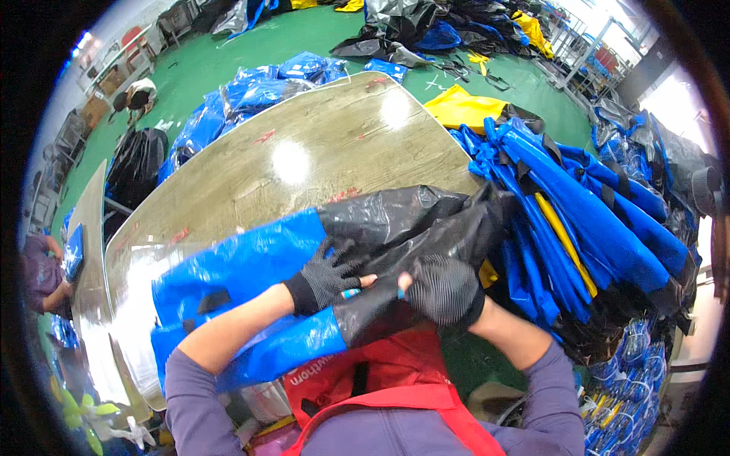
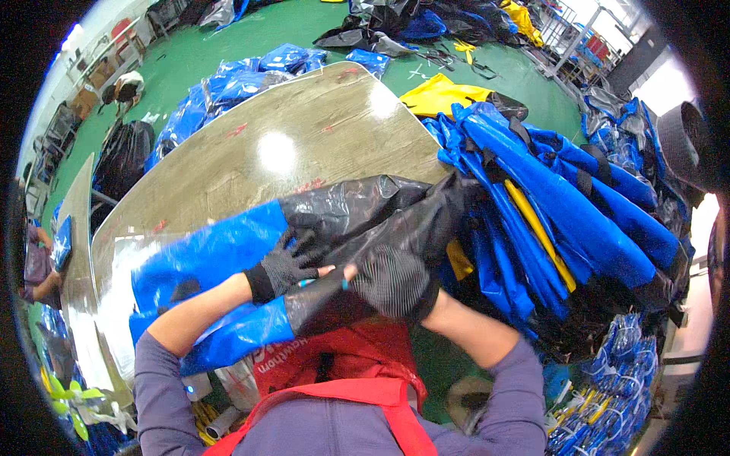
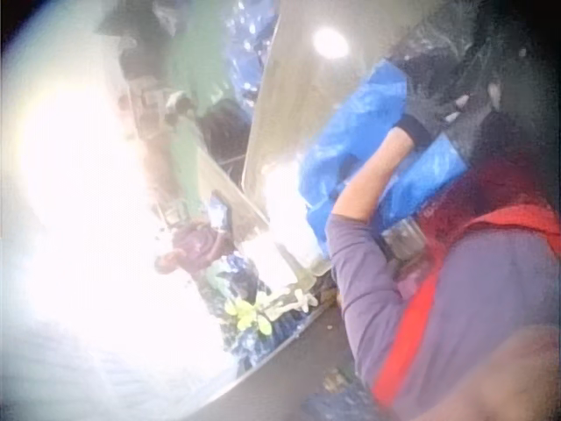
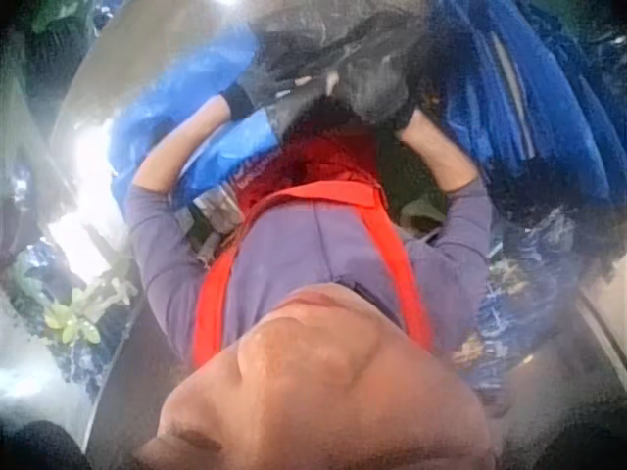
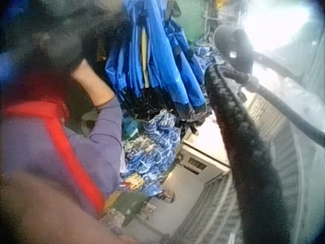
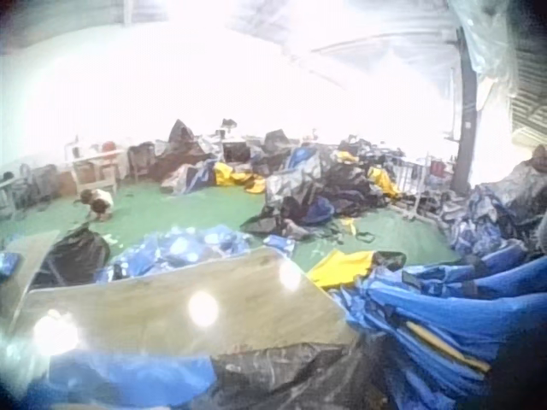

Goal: The person folds blue and black tarps on a table, places each folded tarp into a clear plastic bag, and seals the bag. The person repeats this process for multiple tarps throughout the clip.

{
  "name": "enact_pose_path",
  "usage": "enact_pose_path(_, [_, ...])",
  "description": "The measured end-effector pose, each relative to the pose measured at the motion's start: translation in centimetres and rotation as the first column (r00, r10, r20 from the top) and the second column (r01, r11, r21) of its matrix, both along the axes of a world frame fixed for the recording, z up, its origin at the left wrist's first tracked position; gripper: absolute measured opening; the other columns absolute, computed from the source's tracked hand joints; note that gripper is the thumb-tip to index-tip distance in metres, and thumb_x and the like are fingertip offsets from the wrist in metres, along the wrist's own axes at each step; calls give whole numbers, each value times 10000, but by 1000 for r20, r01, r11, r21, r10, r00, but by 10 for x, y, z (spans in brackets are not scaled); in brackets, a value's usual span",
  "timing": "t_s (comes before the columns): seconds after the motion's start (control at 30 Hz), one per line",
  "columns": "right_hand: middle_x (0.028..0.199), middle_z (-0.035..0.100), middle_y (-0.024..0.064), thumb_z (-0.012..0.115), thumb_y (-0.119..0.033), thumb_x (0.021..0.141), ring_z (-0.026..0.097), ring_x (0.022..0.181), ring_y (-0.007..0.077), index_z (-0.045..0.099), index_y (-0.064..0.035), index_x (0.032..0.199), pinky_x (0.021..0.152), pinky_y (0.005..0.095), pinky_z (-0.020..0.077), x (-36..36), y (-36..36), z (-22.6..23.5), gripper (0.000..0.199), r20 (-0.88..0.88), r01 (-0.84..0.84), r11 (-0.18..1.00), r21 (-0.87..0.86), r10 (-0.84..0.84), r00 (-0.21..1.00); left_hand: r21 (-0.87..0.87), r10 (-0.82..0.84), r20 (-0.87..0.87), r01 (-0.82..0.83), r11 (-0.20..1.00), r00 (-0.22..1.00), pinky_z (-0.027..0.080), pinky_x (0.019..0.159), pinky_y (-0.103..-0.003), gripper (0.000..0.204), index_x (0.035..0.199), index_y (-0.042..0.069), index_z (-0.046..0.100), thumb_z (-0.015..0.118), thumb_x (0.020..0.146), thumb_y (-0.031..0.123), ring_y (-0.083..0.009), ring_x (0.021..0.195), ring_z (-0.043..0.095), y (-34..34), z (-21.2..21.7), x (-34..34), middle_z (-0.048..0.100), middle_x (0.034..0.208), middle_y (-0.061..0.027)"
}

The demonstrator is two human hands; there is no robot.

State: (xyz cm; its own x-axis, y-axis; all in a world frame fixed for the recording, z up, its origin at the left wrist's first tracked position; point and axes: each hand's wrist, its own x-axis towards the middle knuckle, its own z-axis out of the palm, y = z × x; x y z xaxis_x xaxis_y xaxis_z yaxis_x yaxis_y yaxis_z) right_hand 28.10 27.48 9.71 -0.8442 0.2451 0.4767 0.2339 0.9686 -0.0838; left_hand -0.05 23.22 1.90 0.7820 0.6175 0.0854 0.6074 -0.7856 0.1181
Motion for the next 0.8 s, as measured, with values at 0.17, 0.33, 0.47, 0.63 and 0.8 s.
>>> enact_pose_path(0.17, [893,673,160,521,-332,870,648,829,364,658,-167,970,723,472,498,-98,97,26,237,577,380,899,-218,-195,793,3,-7,126,6,1000,992,139,1101,-606,461,1379,244,436,396,948,403,-413,1366,262,11,-15,18,355,1459,-160])
enact_pose_path(0.33, [1027,666,171,499,-365,886,648,917,360,631,-206,1160,784,472,501,-101,109,3,342,569,307,905,-295,-91,818,2,18,206,-19,1000,978,192,1097,-581,474,1381,236,435,415,936,398,-382,1342,326,9,-31,20,381,1442,-154])
enact_pose_path(0.47, [913,623,148,502,-590,822,591,918,372,610,-89,1100,860,487,429,-10,59,26,584,265,123,986,-112,-89,960,-34,39,253,-31,999,967,222,1089,-580,464,1359,224,453,433,928,395,-371,1316,374,3,-29,23,414,1411,-164])
enact_pose_path(0.63, [743,621,117,633,-268,741,630,754,299,666,-84,913,841,525,454,0,9,44,254,177,139,990,5,-138,974,-58,-23,340,45,997,940,284,1058,-559,415,1257,141,549,495,897,341,-363,1246,452,-19,-31,29,515,1298,-192])
enact_pose_path(0.8, [966,672,169,389,-444,947,644,908,366,652,-140,1057,797,482,487,-90,92,8,417,632,385,879,-282,-132,763,-251,63,326,22,968,943,314,1060,-493,444,1252,86,553,529,887,338,-363,1226,469,-58,-39,3,527,1294,-187])
